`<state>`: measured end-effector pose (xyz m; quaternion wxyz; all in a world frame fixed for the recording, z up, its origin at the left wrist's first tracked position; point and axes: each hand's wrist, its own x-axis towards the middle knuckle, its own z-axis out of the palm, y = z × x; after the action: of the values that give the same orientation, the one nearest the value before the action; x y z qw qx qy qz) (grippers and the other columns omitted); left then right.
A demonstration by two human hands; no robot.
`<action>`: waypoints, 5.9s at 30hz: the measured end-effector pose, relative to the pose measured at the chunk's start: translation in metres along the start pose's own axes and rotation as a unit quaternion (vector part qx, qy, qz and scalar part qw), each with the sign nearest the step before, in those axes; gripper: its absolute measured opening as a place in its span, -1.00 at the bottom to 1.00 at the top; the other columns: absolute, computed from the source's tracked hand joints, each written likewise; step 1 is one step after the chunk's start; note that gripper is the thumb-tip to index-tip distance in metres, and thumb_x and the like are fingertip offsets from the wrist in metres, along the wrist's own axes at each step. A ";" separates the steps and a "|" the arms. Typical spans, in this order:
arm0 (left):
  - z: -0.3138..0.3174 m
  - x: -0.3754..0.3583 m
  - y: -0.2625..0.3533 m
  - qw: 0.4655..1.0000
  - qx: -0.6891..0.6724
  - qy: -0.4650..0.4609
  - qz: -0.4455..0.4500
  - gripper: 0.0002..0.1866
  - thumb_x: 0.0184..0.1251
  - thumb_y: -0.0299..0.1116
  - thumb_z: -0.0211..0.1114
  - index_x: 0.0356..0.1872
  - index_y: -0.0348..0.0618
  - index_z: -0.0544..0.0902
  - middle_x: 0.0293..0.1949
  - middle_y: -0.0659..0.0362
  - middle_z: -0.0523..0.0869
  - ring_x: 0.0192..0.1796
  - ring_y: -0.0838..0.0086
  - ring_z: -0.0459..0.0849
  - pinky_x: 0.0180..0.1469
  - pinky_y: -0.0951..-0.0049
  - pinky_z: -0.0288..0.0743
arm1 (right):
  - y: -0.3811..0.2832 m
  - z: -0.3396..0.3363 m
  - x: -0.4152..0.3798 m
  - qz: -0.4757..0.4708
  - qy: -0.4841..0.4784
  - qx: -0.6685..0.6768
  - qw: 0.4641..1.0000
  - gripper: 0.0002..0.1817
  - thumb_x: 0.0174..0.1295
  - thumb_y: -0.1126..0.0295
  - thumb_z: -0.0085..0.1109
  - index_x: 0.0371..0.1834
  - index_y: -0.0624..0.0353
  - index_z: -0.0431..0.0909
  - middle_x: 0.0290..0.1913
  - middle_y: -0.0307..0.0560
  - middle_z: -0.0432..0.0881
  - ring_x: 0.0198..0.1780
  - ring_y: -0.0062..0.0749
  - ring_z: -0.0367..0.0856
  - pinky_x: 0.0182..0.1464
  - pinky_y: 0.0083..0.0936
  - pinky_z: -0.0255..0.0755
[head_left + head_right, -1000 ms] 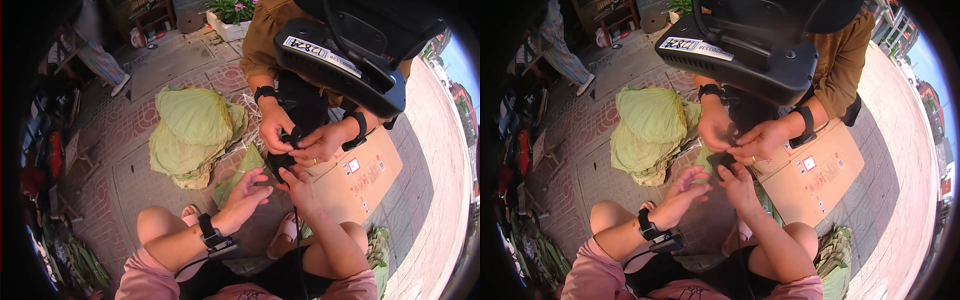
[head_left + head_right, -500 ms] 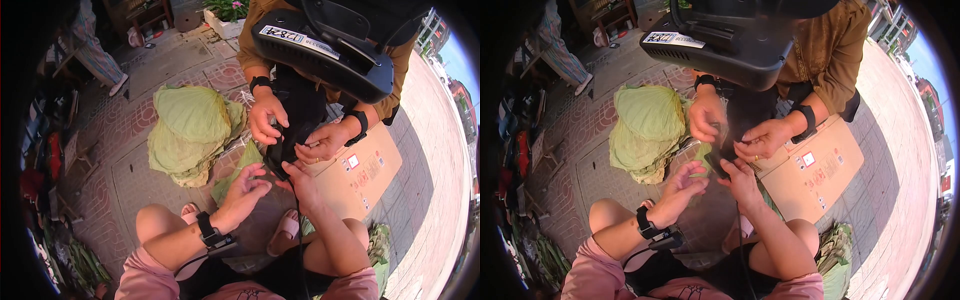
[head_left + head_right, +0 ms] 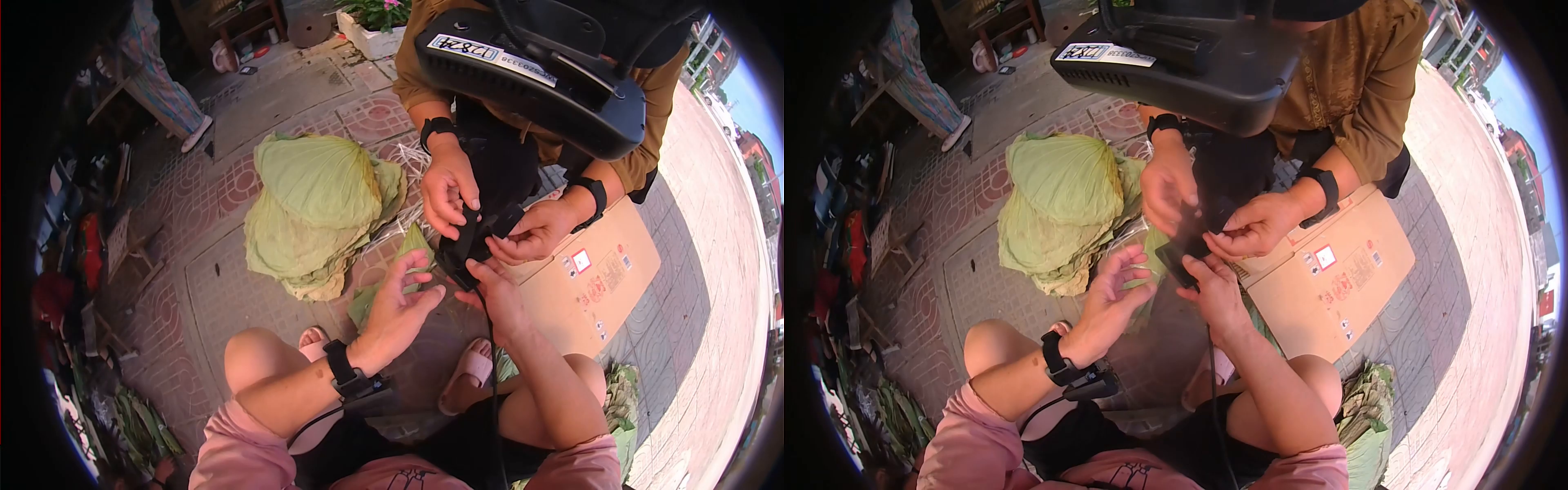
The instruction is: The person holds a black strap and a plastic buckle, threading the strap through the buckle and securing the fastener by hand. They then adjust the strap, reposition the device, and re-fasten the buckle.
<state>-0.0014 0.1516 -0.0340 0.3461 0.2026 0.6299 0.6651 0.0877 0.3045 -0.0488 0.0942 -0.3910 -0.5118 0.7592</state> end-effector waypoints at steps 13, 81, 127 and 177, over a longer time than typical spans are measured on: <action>0.017 0.031 0.014 0.998 -0.045 0.004 -0.036 -0.59 0.41 -0.25 0.30 0.15 -0.30 0.58 -0.05 0.18 0.65 0.01 0.62 0.56 0.11 0.61 0.40 | -0.007 -0.001 -0.006 0.009 -0.015 0.034 0.999 -0.82 0.31 0.23 0.18 -0.26 0.06 0.48 -0.26 -0.28 0.45 -0.16 -0.62 0.48 -0.16 -0.54 0.55; 0.012 0.053 -0.002 0.975 -0.180 -0.093 -0.088 -0.79 0.42 -0.45 0.20 -0.01 -0.25 0.67 -0.08 0.21 0.74 -0.05 0.62 0.66 0.09 0.57 0.48 | -0.009 -0.006 -0.012 -0.013 -0.049 0.102 0.994 -0.77 0.33 0.34 0.21 0.02 0.07 0.59 -0.16 -0.35 0.61 -0.17 -0.74 0.50 -0.08 -0.57 0.44; -0.012 0.035 -0.005 0.986 -0.152 -0.038 -0.062 -0.84 0.45 -0.40 0.16 -0.07 -0.15 0.63 -0.02 0.27 0.66 0.05 0.63 0.56 0.23 0.52 0.34 | 0.000 0.001 -0.008 -0.004 0.010 0.073 0.997 -0.60 0.27 0.38 0.25 0.15 0.12 0.40 -0.15 -0.33 0.51 -0.11 -0.62 0.56 -0.12 -0.64 0.42; 0.011 0.033 -0.001 0.993 -0.094 -0.062 -0.042 -0.56 0.28 -0.51 0.36 0.17 -0.13 0.48 0.05 0.27 0.53 -0.11 0.66 0.62 -0.05 0.58 0.52 | -0.004 -0.008 -0.013 0.005 -0.013 0.131 0.991 -0.68 0.31 0.33 0.24 0.07 0.18 0.51 -0.10 -0.17 0.61 -0.05 -0.47 0.60 -0.03 -0.48 0.52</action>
<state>-0.0160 0.1827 -0.0395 0.4298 0.1831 0.5502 0.6922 0.1008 0.3050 -0.0408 0.1342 -0.3685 -0.4066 0.8252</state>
